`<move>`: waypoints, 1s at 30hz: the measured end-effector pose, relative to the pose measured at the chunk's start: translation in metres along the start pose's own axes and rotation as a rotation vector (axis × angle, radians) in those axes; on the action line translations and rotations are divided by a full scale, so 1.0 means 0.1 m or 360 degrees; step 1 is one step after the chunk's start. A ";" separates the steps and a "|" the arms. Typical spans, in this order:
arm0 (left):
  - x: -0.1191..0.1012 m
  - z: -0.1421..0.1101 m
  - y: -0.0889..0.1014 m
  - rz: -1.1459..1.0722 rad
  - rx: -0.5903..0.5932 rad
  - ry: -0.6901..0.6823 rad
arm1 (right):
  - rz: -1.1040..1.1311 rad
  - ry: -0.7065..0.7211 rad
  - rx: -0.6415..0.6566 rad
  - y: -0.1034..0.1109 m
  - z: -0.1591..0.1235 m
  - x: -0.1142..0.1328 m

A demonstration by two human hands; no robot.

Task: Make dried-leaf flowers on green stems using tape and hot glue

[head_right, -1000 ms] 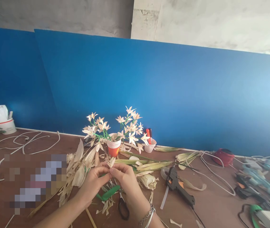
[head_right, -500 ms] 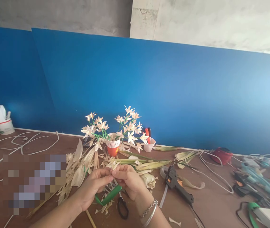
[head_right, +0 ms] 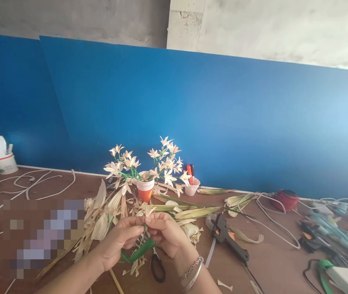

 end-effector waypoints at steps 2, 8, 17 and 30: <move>-0.02 0.00 0.00 0.0060 -0.0017 -0.0026 | 0.0010 -0.0005 -0.0017 0.02 0.01 -0.03; -0.02 0.01 0.04 0.0115 0.0016 0.0059 | 0.0065 0.0009 -0.0098 0.07 0.04 -0.08; 0.02 0.02 0.03 -0.0146 0.0205 0.0168 | 0.0095 0.0058 -0.0053 0.06 0.04 -0.10; -0.03 -0.04 -0.03 -0.0085 0.0167 0.0020 | 0.0110 0.0029 -0.0059 -0.09 -0.01 0.01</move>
Point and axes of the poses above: each hand's wrist, its own z-axis towards the middle knuckle, its own y-axis out of the back of the hand, x = y × z, the point moved 3 cm from there along z, towards the middle knuckle, and after that the axes turned 9 degrees about y, right-handed, at the moved point
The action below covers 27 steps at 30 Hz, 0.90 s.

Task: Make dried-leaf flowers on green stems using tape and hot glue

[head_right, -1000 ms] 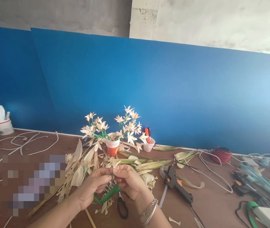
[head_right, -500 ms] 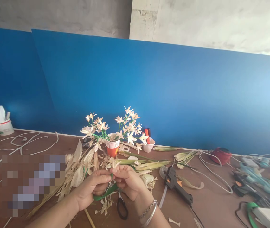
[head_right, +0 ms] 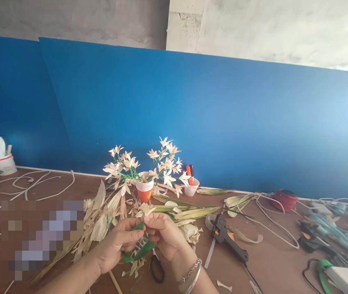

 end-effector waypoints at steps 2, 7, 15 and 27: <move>0.00 0.00 0.00 0.0027 -0.0019 -0.0010 | -0.0007 0.0004 0.0011 0.00 0.00 0.00; -0.03 -0.02 0.00 0.0078 -0.0068 -0.0025 | -0.0017 0.0008 0.0030 0.02 0.01 -0.01; -0.08 -0.04 -0.02 0.0198 -0.0110 0.0049 | -0.0041 0.0009 0.0038 0.07 0.03 -0.03; -0.09 -0.03 0.05 0.0437 -0.0093 0.0166 | -0.0142 -0.0028 -0.0068 0.03 -0.01 0.01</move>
Point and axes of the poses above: each hand's wrist, its own z-axis towards the middle knuckle, its own y-axis out of the back of the hand, x = y × z, the point moved 3 cm from there along z, towards the middle knuckle, and after that the axes turned 9 degrees about y, right-handed, at the moved point
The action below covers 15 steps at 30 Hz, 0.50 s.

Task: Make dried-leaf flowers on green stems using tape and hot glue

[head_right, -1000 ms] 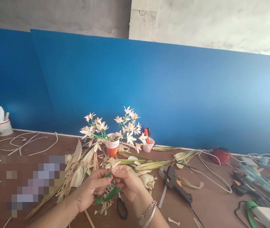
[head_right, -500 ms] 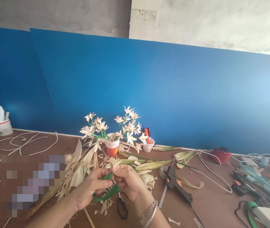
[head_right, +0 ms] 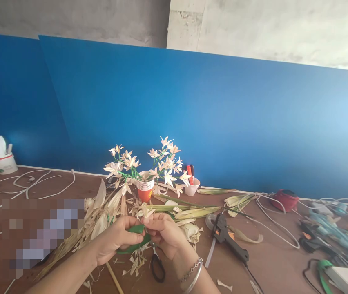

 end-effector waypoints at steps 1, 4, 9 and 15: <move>0.00 0.00 0.01 0.0013 0.0001 0.0006 | -0.0002 0.0001 -0.0003 0.00 0.00 0.00; -0.01 0.00 0.01 -0.0043 0.0052 -0.0008 | -0.0036 -0.0009 0.0002 0.02 0.00 0.02; 0.03 0.05 -0.01 -0.0151 -0.0053 -0.0044 | -0.0130 -0.0028 -0.0063 0.07 0.02 0.05; 0.04 0.04 -0.04 -0.0135 -0.0273 -0.0174 | -0.0200 0.0006 -0.0127 0.04 0.01 0.05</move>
Point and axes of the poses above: each hand's wrist, its own z-axis towards the middle knuckle, its own y-axis out of the back of the hand, x = y × z, the point moved 3 cm from there along z, towards the middle knuckle, and after that the axes turned 9 degrees about y, right-handed, at the moved point
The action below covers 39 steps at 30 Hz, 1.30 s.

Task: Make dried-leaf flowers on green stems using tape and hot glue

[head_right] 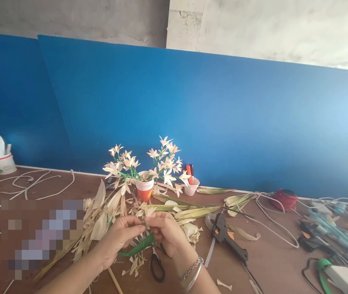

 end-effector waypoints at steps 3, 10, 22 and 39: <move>-0.03 -0.02 -0.01 0.0016 -0.0005 -0.0051 | -0.0017 -0.0025 0.0034 -0.01 -0.01 0.02; 0.01 0.00 0.01 0.0019 -0.0104 0.0024 | -0.0058 -0.0080 -0.0046 0.01 -0.02 0.00; -0.01 -0.04 0.00 -0.0006 -0.0209 -0.0008 | -0.0059 -0.0011 -0.0025 -0.07 -0.02 -0.02; 0.03 0.01 0.00 -0.0227 0.0295 0.0154 | 0.0057 0.0023 0.0037 -0.05 -0.02 -0.03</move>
Point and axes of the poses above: each hand's wrist, its own z-axis towards the middle knuckle, its own y-axis out of the back of the hand, x = y × z, the point moved 3 cm from there along z, towards the middle knuckle, and after that the axes turned 9 degrees about y, right-handed, at the moved point
